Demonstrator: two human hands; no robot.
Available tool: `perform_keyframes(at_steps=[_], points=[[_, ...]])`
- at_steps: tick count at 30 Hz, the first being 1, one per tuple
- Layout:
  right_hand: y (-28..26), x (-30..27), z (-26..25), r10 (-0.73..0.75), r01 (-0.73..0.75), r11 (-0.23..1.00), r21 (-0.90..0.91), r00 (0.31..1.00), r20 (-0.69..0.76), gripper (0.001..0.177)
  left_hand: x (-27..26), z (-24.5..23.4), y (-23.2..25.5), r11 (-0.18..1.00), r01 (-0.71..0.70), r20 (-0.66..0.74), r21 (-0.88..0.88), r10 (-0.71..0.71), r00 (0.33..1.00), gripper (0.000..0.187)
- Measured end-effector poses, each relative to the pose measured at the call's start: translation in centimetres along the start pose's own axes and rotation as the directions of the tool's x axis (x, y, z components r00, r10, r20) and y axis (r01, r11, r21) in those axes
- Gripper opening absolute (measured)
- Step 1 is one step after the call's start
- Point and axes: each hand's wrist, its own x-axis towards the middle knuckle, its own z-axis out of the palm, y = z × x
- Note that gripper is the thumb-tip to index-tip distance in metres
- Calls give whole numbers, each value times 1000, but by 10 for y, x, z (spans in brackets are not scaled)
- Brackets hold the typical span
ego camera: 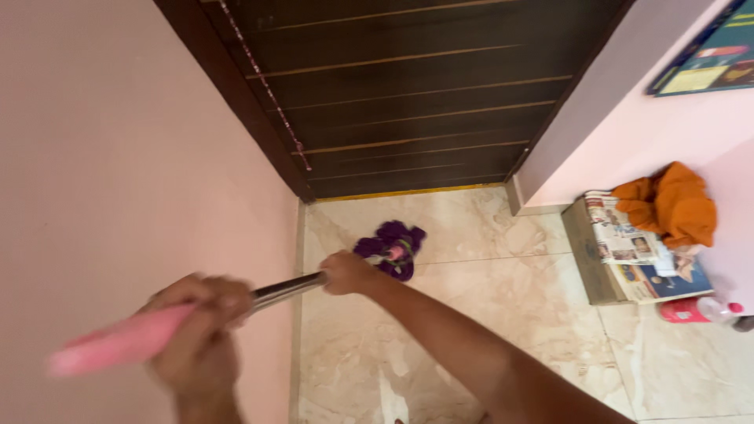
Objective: The person mops a tiled floor using a mop with a pink handle and purple head, moving the mop back and forth across the floor surface near a doorway and a corner.
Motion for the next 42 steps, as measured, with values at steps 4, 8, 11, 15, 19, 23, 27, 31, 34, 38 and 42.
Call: perform_keyframes(at_steps=[4,8,11,15,19,23,27,31,34,38,42], points=[[59,-97,-59,117,-119,993,0,974,-197,16,10,97,-38,998,43,131,-49,-36,991,8],[86,-171,-64,401,-317,911,265,831,-385,16,-8,163,-43,990,99,296,98,-124,947,8],[93,-170,-36,282,-169,954,248,785,-552,15,-24,158,-15,986,115,242,125,-142,960,17],[68,-115,9,102,-8,986,167,820,-564,17,-11,119,12,976,99,129,196,-126,984,6],[37,-24,37,194,-9,944,331,825,-531,14,14,77,25,960,33,88,278,-59,994,11],[22,51,52,355,-95,825,558,855,-379,13,41,50,10,934,46,4,355,-51,999,15],[52,103,65,180,184,690,700,893,-412,20,53,41,-35,954,-183,142,238,152,978,19],[81,153,85,189,161,775,611,864,-468,16,60,27,-56,912,-126,76,390,104,992,20],[93,175,89,65,208,853,478,867,-493,18,87,8,-53,927,-45,-69,371,76,995,30],[83,179,88,98,162,820,549,905,-414,17,100,20,-37,878,-233,68,418,226,972,23],[73,159,103,108,132,800,585,928,-357,17,110,31,-36,835,-2,-62,550,43,997,28]])
